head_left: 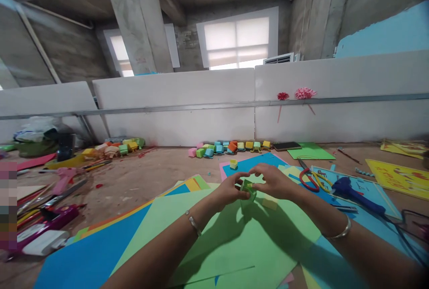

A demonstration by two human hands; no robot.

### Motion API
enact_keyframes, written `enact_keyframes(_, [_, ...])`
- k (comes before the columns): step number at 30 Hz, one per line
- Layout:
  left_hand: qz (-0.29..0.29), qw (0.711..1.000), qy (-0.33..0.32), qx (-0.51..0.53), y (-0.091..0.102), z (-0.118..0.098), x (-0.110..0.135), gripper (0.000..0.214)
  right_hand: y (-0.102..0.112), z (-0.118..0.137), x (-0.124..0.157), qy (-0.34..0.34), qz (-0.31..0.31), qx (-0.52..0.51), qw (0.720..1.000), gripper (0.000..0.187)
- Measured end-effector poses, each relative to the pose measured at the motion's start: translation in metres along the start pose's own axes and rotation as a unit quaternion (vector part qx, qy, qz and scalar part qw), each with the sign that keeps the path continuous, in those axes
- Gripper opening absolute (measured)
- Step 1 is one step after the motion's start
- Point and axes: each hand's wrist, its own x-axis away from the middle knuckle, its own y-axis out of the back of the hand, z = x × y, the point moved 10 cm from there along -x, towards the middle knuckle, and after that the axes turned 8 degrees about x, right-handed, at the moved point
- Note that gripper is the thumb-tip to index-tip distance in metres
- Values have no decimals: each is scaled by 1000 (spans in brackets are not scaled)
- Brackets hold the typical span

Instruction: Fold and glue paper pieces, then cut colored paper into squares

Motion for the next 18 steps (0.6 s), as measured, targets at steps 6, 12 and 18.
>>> enact_keyframes(6, [20,999,11,-31,1,14,16,51,51,-89,43,-125,-11,105,987,22])
enact_keyframes(12, [25,995,-5,-95,10,16,27,42,89,-205,116,-328,64,248,909,30])
enact_keyframes(18, [-56,996,18,-73,22,17,30,41,57,-240,159,-404,200,244,859,33])
